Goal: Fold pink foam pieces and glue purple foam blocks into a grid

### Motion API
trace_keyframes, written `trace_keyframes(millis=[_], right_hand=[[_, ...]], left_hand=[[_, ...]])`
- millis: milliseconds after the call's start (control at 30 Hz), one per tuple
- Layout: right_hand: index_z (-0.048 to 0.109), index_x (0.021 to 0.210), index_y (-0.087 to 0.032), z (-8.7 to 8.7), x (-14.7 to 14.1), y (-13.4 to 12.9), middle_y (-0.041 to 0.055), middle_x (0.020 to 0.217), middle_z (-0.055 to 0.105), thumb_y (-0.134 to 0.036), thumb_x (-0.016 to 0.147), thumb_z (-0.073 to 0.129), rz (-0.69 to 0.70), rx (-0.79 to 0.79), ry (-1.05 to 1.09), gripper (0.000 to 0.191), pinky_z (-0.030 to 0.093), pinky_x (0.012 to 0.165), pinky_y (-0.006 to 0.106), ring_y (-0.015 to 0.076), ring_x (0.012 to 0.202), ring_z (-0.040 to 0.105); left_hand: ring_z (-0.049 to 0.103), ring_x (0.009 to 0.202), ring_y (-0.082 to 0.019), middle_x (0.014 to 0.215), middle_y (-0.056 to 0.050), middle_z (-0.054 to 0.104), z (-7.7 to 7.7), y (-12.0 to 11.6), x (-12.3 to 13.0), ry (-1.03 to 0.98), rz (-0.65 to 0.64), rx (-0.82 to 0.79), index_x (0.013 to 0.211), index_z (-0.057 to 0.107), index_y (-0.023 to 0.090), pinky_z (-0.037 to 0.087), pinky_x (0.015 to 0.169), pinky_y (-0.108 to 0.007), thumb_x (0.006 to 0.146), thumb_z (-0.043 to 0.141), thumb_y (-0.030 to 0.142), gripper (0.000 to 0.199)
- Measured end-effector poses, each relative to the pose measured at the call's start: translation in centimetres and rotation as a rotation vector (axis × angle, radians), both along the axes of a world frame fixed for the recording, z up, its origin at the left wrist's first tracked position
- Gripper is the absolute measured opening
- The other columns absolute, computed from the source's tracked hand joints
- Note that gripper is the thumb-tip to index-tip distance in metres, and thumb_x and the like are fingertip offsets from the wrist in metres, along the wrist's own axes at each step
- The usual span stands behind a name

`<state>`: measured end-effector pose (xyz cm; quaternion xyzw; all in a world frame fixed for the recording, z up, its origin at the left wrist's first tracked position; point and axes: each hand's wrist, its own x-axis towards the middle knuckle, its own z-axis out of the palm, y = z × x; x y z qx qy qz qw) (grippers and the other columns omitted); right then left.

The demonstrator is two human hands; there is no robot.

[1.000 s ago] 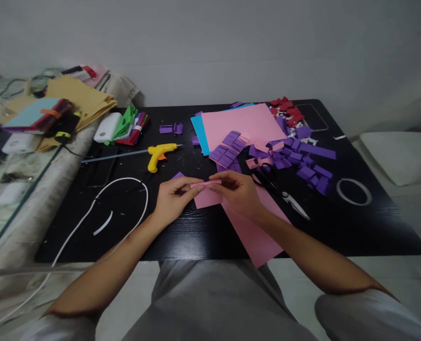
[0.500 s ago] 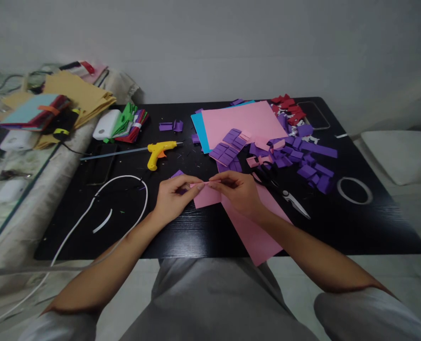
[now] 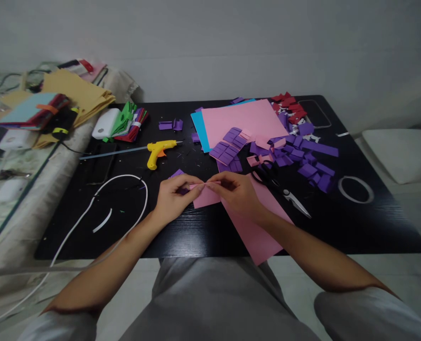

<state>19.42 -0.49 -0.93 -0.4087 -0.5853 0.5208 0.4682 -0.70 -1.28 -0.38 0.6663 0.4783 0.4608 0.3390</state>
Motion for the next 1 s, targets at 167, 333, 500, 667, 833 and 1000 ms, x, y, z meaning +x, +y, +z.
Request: trace_keyframes(millis=[167, 333, 500, 667, 833, 1000], right_hand=[[0.081, 0.089, -0.024, 0.1, -0.08, -0.15, 0.0004, 0.083, 0.078, -0.038, 0.085, 0.083, -0.018, 0.004, 0.012, 0.014, 0.055, 0.07, 0.029, 0.0158, 0.074, 0.069], [0.079, 0.103, -0.024, -0.19, -0.03, 0.04, 0.0, 0.084, 0.077, -0.039, 0.079, 0.089, -0.003, -0.058, 0.053, 0.03, 0.058, 0.072, 0.029, 0.0158, 0.076, 0.071], [0.078, 0.099, -0.022, -0.45, 0.17, 0.53, 0.0034, 0.097, 0.081, -0.044, 0.071, 0.093, 0.084, -0.149, 0.104, 0.039, 0.062, 0.086, 0.035, 0.0202, 0.09, 0.077], [0.08, 0.09, -0.021, -0.52, 0.3, 0.47, 0.0038, 0.091, 0.082, -0.046, 0.077, 0.089, 0.038, -0.094, 0.013, 0.029, 0.062, 0.084, 0.036, 0.0207, 0.085, 0.077], [0.081, 0.089, -0.021, -0.65, 0.14, 0.15, 0.0034, 0.089, 0.082, -0.049, 0.079, 0.087, 0.037, -0.021, -0.042, 0.03, 0.062, 0.08, 0.035, 0.0203, 0.082, 0.076], [0.081, 0.089, -0.022, -0.76, 0.09, 0.0, 0.0025, 0.088, 0.082, -0.046, 0.081, 0.086, 0.052, -0.025, -0.035, 0.026, 0.062, 0.078, 0.033, 0.0192, 0.08, 0.076]], left_hand=[[0.063, 0.061, -0.012, 0.077, -0.002, 0.078, -0.01, 0.04, 0.02, -0.014, -0.01, 0.005, 0.087, 0.081, 0.021, 0.048, 0.058, -0.024, 0.087, 0.079, 0.033, 0.013], [0.059, 0.058, -0.01, 0.074, 0.0, 0.076, 0.25, 0.06, -0.07, -0.01, 0.007, 0.026, 0.089, 0.08, 0.02, 0.045, 0.056, -0.022, 0.088, 0.077, 0.034, 0.014], [0.064, 0.065, -0.012, 0.08, -0.001, 0.077, 0.3, 0.19, -0.22, -0.07, 0.051, 0.009, 0.092, 0.078, 0.019, 0.049, 0.061, -0.023, 0.091, 0.074, 0.034, 0.015], [0.07, 0.077, -0.015, 0.093, -0.003, 0.08, 0.29, 0.39, -0.37, -0.015, -0.028, -0.005, 0.104, 0.079, 0.02, 0.054, 0.069, -0.025, 0.094, 0.071, 0.035, 0.019], [0.071, 0.075, -0.017, 0.085, -0.003, 0.08, 0.25, 0.47, -0.27, 0.02, -0.055, -0.001, 0.094, 0.081, 0.02, 0.055, 0.07, -0.028, 0.093, 0.074, 0.038, 0.019], [0.069, 0.071, -0.015, 0.082, -0.002, 0.079, 0.17, 0.38, -0.14, -0.045, -0.017, -0.06, 0.09, 0.082, 0.021, 0.054, 0.067, -0.027, 0.089, 0.079, 0.037, 0.016]])
